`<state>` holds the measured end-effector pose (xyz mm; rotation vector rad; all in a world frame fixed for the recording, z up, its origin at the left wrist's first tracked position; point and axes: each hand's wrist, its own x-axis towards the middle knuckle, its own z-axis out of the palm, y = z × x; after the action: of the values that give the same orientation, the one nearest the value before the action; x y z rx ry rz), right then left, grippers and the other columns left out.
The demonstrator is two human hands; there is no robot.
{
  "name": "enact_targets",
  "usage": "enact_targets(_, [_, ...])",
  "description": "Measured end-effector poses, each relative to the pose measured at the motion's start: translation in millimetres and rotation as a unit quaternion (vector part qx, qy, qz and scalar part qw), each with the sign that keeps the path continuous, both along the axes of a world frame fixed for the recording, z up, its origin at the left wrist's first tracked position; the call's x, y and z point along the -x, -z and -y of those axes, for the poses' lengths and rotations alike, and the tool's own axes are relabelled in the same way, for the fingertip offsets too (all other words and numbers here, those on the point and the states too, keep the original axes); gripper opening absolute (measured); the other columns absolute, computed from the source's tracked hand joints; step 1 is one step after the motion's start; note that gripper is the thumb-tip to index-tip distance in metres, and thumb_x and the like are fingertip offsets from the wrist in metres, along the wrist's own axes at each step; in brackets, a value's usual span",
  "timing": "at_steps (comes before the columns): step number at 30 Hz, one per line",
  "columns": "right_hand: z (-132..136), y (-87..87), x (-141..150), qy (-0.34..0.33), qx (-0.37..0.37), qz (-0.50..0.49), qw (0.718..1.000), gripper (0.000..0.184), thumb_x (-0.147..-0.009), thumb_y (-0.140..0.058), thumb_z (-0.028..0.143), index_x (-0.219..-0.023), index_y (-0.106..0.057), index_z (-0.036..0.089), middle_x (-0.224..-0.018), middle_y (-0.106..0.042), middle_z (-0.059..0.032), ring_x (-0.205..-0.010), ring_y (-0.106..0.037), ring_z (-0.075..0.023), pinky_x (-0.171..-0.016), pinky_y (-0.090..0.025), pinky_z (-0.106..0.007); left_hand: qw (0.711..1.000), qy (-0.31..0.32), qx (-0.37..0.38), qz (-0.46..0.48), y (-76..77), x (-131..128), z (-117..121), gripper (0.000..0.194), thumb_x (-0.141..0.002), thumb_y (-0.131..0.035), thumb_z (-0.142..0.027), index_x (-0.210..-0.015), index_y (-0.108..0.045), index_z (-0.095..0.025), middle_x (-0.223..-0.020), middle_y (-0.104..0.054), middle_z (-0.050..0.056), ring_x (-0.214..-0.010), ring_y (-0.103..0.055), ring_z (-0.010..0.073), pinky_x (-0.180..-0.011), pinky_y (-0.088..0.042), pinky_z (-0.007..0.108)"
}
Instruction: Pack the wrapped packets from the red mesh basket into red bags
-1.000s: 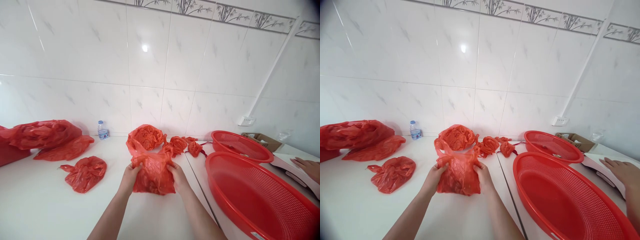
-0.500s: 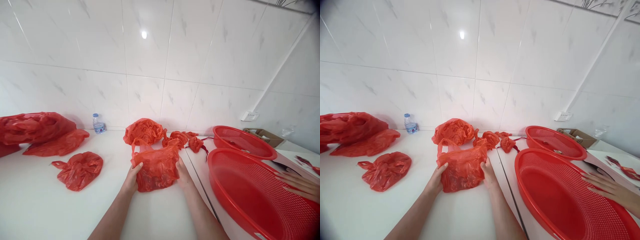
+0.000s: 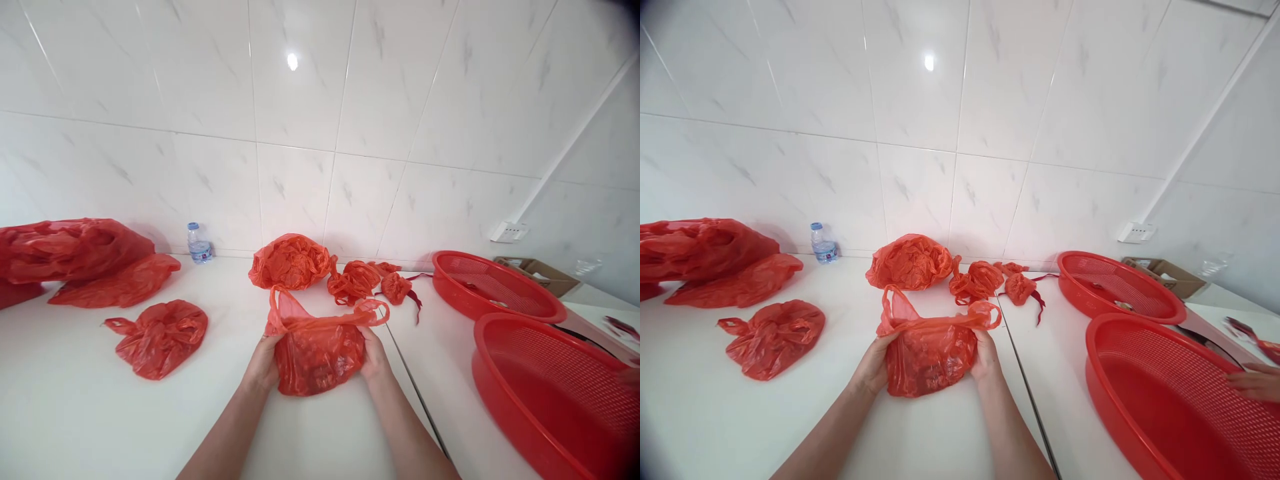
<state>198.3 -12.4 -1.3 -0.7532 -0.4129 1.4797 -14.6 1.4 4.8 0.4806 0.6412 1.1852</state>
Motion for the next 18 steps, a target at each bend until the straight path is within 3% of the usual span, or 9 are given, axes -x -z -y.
enact_targets(5, [-3,8.1,-6,0.008,0.016,0.0,1.0,0.013,-0.068,-0.068,0.029,-0.072,-0.066,0.018,-0.078,-0.072,-0.0059,-0.084,-0.067,-0.0255,-0.075,-0.052,-0.037,0.998,-0.044,-0.041,-0.01,1.1,6,-8,0.026,-0.065,-0.072,-0.018,-0.09,-0.065,-0.02,-0.086,-0.072,0.003,-0.092,-0.068,0.0258,-0.086,-0.053,0.036])
enact_targets(9, [4,4.2,-9,-0.006,-0.066,0.003,0.998,0.027,-0.068,-0.072,0.033,-0.092,-0.066,0.021,-0.092,-0.072,-0.0029,-0.086,-0.066,-0.0231,-0.076,-0.052,-0.036,0.999,-0.042,-0.031,-0.009,-0.5,8,-7,0.026,-0.064,-0.073,-0.019,-0.089,-0.065,-0.018,-0.086,-0.072,0.005,-0.092,-0.068,0.0265,-0.087,-0.053,0.036])
enact_targets(13, [9,-2.0,-5,-0.057,-0.08,0.084,0.992,0.039,-0.067,-0.077,0.036,-0.099,-0.064,0.019,-0.099,-0.07,-0.0066,-0.089,-0.066,-0.0233,-0.078,-0.051,-0.036,0.996,0.027,-0.075,-0.034,-7.0,5,1,0.034,-0.07,-0.074,-0.027,-0.1,-0.063,-0.016,-0.101,-0.071,0.011,-0.099,-0.065,0.0296,-0.089,-0.052,0.039])
enact_targets(18, [8,-1.6,-1,0.0,-0.015,0.061,0.998,0.036,-0.066,-0.077,0.036,-0.095,-0.063,0.02,-0.094,-0.072,-0.0043,-0.086,-0.067,-0.0228,-0.073,-0.052,-0.034,0.982,0.156,-0.068,-0.079,-10.5,1,11,0.041,-0.07,-0.076,-0.028,-0.107,-0.063,-0.015,-0.11,-0.068,0.016,-0.103,-0.064,0.0328,-0.088,-0.051,0.042])
